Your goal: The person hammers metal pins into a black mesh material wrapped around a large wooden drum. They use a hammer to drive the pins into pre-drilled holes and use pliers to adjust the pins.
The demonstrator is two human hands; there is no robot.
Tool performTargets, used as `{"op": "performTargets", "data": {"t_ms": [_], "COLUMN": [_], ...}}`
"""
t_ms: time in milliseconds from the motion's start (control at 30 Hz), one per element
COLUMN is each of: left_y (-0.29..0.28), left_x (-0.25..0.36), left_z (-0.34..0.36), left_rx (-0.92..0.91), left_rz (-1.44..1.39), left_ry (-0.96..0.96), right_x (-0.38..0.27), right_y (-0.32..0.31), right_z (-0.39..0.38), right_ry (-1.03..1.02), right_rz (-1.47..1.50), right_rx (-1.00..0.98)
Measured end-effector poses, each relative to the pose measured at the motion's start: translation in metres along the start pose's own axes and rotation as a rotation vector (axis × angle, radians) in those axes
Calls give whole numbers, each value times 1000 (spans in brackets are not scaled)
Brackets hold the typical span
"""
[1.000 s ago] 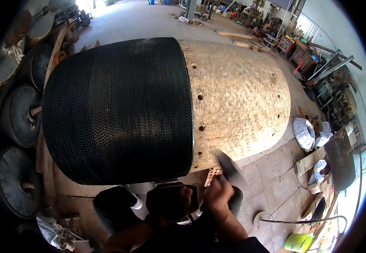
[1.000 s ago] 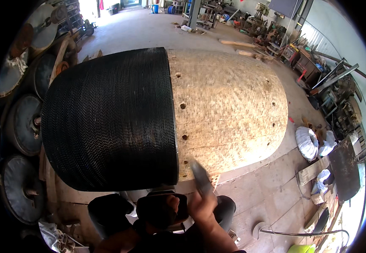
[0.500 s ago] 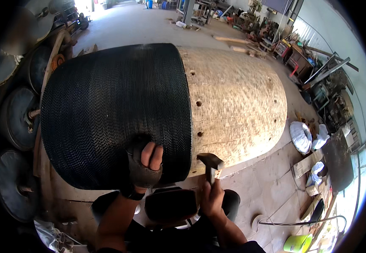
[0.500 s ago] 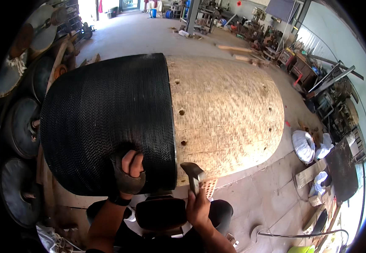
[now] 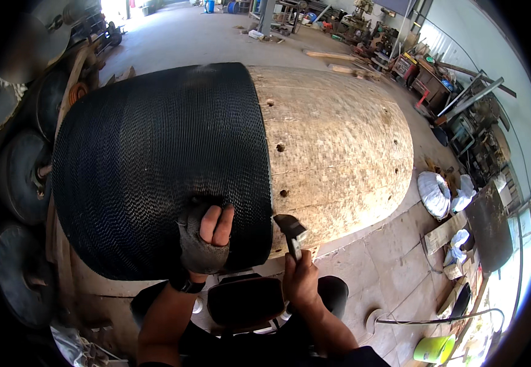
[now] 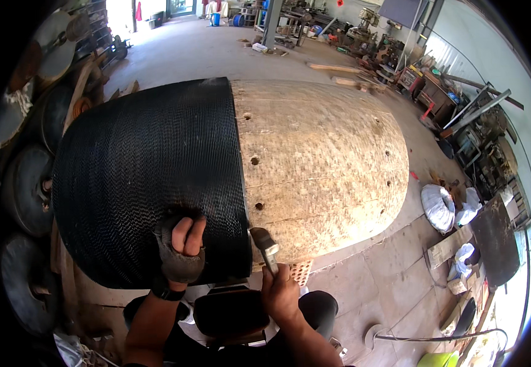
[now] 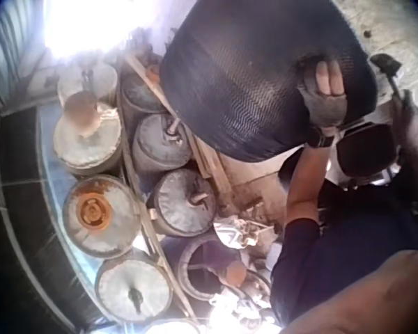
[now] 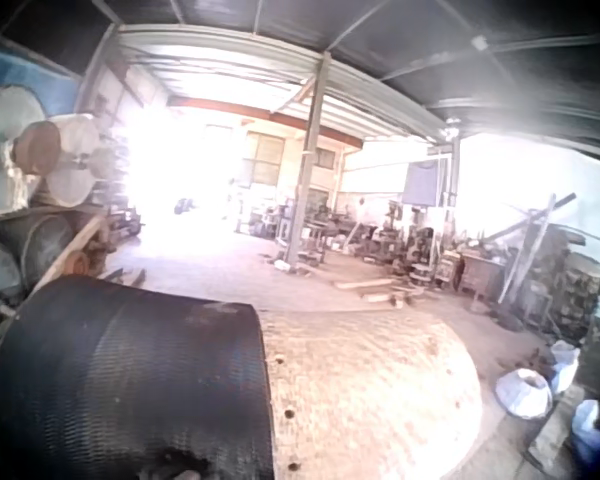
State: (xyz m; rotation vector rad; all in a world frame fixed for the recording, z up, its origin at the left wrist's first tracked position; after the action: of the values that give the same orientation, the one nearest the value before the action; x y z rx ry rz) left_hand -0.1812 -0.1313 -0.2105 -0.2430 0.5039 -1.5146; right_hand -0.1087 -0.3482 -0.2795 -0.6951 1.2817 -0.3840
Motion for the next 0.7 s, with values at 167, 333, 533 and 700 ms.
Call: {"op": "performTargets", "data": {"t_ms": [167,333,533,700], "left_y": [9,3,2,4], "left_x": [2,0,10,80], "left_z": [2,-3,13,-9], "left_rx": [4,-44,-88,-41], "left_rz": [63,32,69,-350], "left_ry": [-26,-96,-126,-165], "right_x": [6,11,45,62], "right_y": [-21,-9,-19,-16], "right_z": [-16,-11,-53,-64], "right_ry": [-299,-28,14,37], "right_rz": [244,41,130,159], "right_rx": [184,-22,-47,-62]}}
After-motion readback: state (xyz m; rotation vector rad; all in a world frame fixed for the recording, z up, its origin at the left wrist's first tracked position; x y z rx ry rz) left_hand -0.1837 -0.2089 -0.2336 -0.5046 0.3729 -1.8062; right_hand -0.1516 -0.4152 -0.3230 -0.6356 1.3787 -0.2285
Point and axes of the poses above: each hand's wrist, its own z-axis towards the middle knuckle, its own y-axis out of the palm, x = y × z, the point moved 4 cm from there along z, towards the middle knuckle, and after that the axes turned 9 degrees about y, right-handed, at the moved point
